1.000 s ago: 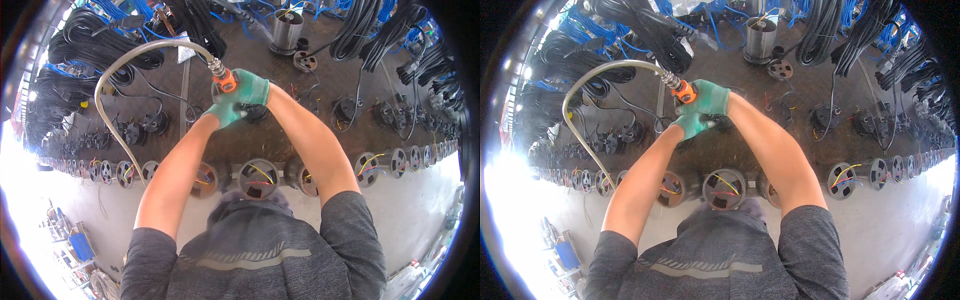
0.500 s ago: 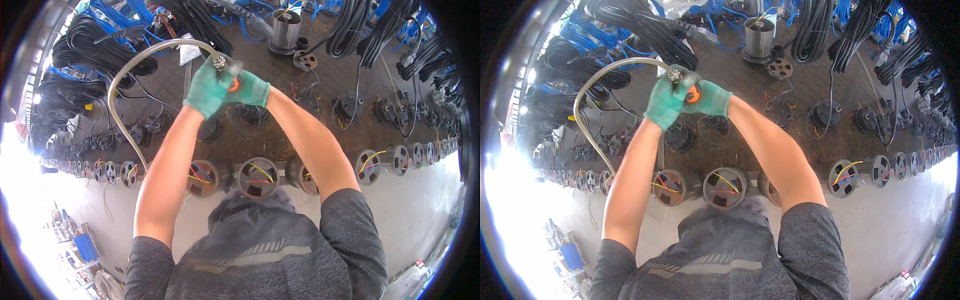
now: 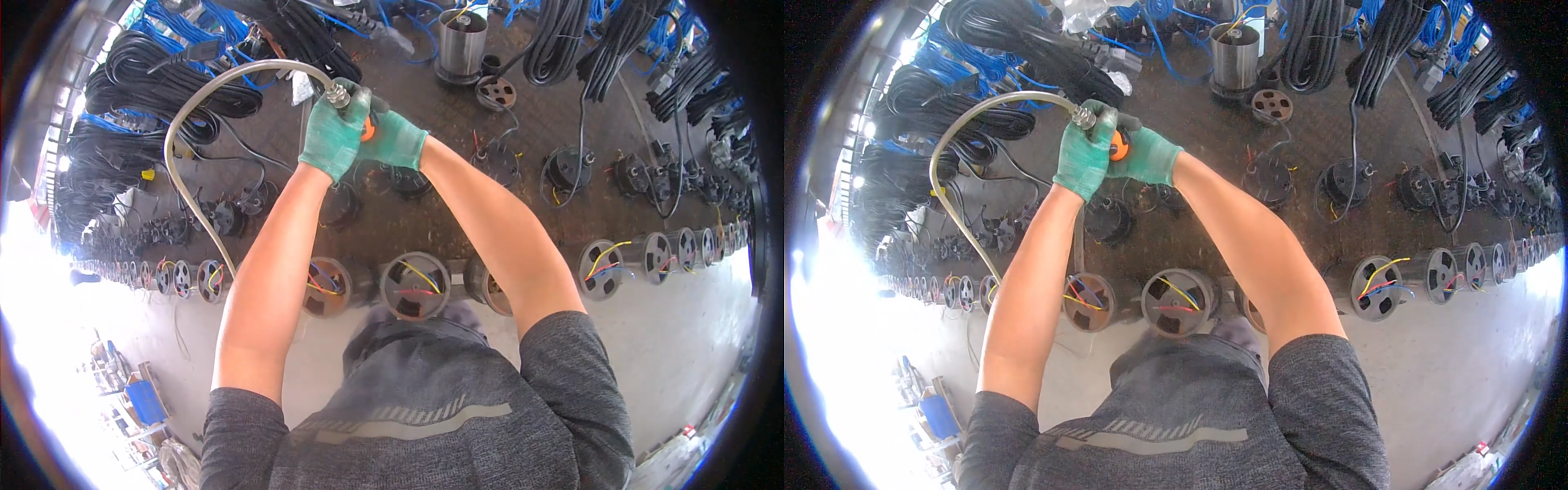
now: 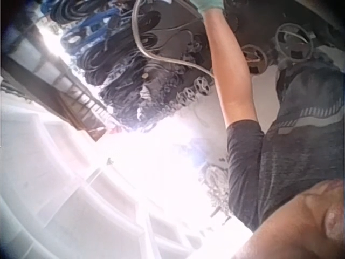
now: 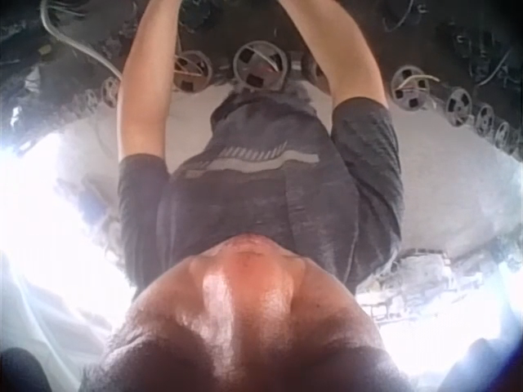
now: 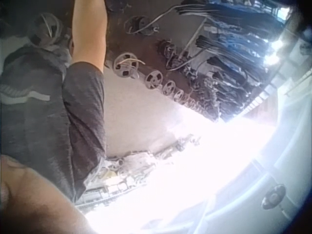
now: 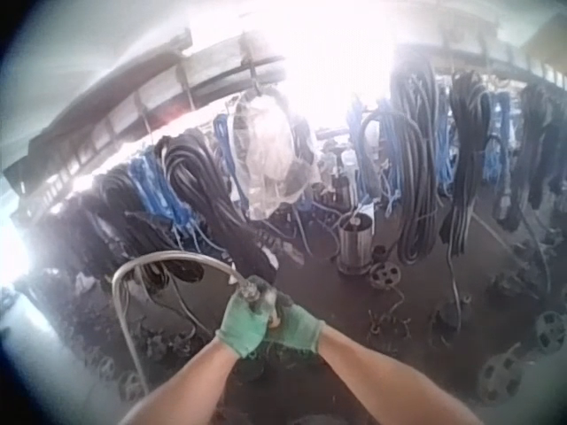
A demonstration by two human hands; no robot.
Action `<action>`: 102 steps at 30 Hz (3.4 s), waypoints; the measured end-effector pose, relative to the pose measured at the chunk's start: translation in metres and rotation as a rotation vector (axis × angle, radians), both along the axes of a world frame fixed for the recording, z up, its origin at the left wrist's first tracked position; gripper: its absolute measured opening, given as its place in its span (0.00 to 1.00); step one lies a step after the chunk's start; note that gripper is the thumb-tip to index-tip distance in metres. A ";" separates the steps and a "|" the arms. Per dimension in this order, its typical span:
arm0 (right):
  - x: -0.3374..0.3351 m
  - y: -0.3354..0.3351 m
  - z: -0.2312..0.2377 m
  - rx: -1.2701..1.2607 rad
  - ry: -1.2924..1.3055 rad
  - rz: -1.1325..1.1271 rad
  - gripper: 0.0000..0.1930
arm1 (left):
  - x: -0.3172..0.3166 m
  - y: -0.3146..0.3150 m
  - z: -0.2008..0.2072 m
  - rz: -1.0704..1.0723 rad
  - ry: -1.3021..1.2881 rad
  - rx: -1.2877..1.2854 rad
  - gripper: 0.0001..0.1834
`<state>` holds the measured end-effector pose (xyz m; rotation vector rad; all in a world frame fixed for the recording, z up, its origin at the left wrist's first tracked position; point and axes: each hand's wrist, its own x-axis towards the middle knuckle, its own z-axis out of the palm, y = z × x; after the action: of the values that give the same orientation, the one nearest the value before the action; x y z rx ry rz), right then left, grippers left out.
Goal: The person uses a power nut runner to tighten fasteners on a series of industrial pump components arranged in rows on a workbench.
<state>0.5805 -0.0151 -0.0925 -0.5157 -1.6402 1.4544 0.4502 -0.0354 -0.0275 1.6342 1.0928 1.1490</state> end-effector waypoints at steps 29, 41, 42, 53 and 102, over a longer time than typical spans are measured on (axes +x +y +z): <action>-0.009 0.003 -0.047 -0.356 0.121 -0.064 0.24 | -0.011 0.009 -0.014 -0.092 -0.093 -0.010 0.07; -0.005 0.024 -0.087 -0.374 0.066 -0.293 0.21 | -0.016 0.018 -0.016 -0.133 -0.035 -0.010 0.09; -0.004 0.024 -0.086 -0.323 0.106 -0.239 0.20 | -0.016 0.018 -0.016 -0.124 -0.011 -0.002 0.10; -0.011 0.006 -0.062 -0.459 0.316 -0.143 0.15 | -0.019 0.019 -0.012 -0.069 0.125 0.072 0.12; -0.017 -0.007 -0.042 -0.336 -0.013 -0.150 0.25 | -0.019 -0.001 0.006 -0.080 0.201 -0.066 0.12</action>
<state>0.5635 -0.0218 -0.1340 -0.8188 -1.3401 1.6224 0.4316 -0.0366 -0.0215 1.7532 1.1681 0.9022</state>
